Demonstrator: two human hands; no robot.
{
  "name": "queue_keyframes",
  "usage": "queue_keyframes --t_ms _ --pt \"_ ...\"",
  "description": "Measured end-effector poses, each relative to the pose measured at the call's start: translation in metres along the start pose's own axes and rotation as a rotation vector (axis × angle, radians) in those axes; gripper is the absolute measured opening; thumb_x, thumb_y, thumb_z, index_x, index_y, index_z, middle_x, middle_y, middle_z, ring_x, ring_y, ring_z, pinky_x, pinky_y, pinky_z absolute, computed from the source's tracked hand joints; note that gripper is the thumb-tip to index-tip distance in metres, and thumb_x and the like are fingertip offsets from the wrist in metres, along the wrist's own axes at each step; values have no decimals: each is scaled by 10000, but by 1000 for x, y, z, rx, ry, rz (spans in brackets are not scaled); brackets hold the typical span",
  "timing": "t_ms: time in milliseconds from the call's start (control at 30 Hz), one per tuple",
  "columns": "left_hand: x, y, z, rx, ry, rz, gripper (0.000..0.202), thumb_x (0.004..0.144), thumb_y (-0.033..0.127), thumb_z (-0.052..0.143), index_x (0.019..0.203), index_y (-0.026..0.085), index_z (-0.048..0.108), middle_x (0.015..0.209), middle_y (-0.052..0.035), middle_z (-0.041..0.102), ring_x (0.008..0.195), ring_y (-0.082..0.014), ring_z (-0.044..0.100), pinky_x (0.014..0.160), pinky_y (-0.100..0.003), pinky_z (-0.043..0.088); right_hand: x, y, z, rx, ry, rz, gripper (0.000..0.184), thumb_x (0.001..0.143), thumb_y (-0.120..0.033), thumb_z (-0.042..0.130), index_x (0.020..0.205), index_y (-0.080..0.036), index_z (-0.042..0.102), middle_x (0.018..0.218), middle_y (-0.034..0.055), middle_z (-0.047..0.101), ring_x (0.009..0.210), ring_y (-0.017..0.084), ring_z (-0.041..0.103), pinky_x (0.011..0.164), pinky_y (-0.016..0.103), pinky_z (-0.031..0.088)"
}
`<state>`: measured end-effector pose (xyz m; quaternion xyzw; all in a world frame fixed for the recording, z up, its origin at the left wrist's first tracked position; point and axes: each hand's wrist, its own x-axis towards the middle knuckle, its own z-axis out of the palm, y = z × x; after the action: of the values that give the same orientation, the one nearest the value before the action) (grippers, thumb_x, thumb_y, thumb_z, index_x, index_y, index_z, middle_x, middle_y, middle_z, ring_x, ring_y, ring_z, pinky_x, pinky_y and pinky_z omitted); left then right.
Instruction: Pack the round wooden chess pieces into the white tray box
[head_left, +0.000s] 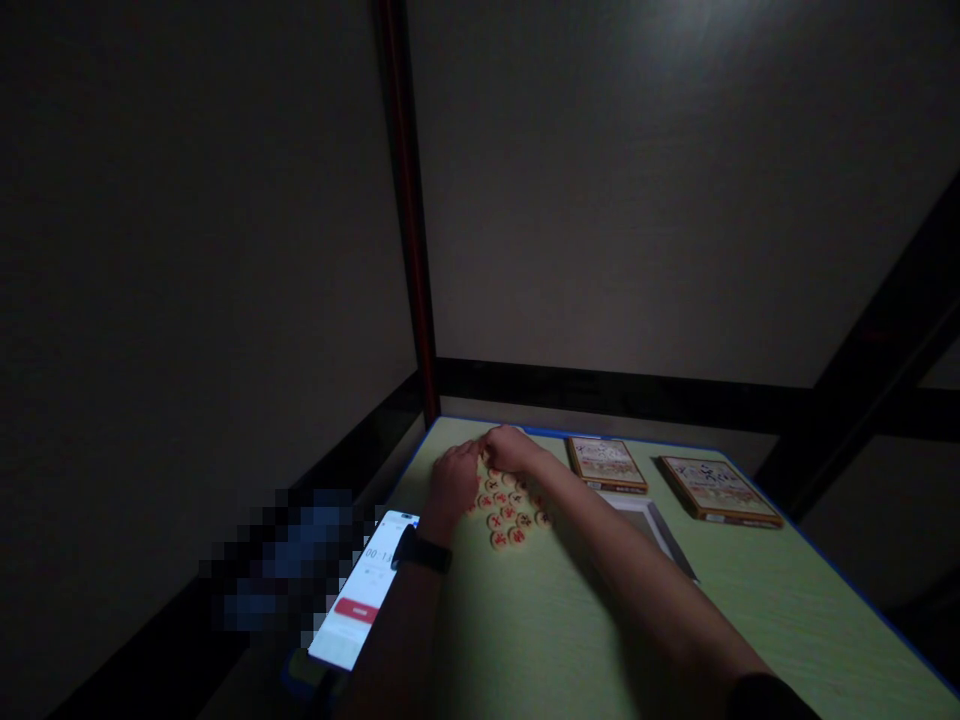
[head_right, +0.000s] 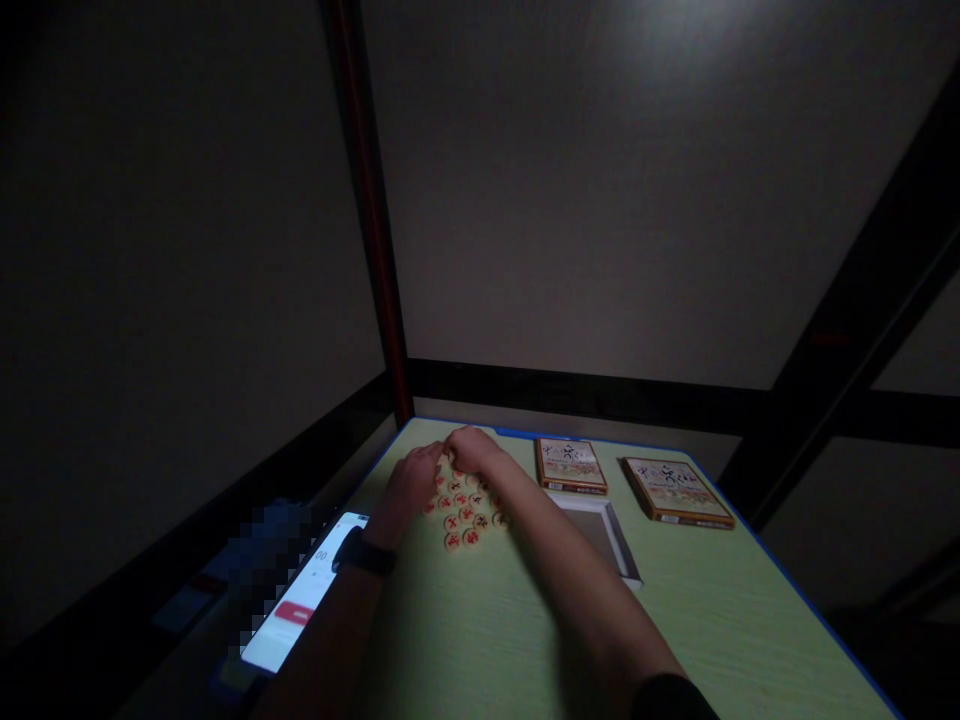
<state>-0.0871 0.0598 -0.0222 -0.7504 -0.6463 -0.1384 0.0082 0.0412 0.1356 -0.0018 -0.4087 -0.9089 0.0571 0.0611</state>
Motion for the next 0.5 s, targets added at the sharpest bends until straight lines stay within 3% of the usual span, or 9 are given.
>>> queue_keyframes --t_ms 167,300,500 --pt "3 -4 5 24 -56 -40 391 923 69 384 1233 154 607 1230 -125 669 1144 -207 612 988 -303 444 -5 9 -3 118 55 29 379 772 -74 552 1077 -183 749 1051 73 757 979 198 676 806 216 452" --pt "4 -2 1 32 -68 -66 333 936 119 426 1196 181 625 1171 -113 688 1113 -201 637 959 -317 463 -11 25 -10 209 89 117 439 780 -38 499 1155 -133 707 961 59 757 862 163 682 704 191 457" --pt "5 2 -3 54 -54 -113 256 945 176 471 1148 172 628 1129 -109 699 1067 -213 653 894 -317 475 -26 51 -12 284 58 190 382 723 18 518 1010 -108 737 823 39 750 735 126 661 624 168 437"
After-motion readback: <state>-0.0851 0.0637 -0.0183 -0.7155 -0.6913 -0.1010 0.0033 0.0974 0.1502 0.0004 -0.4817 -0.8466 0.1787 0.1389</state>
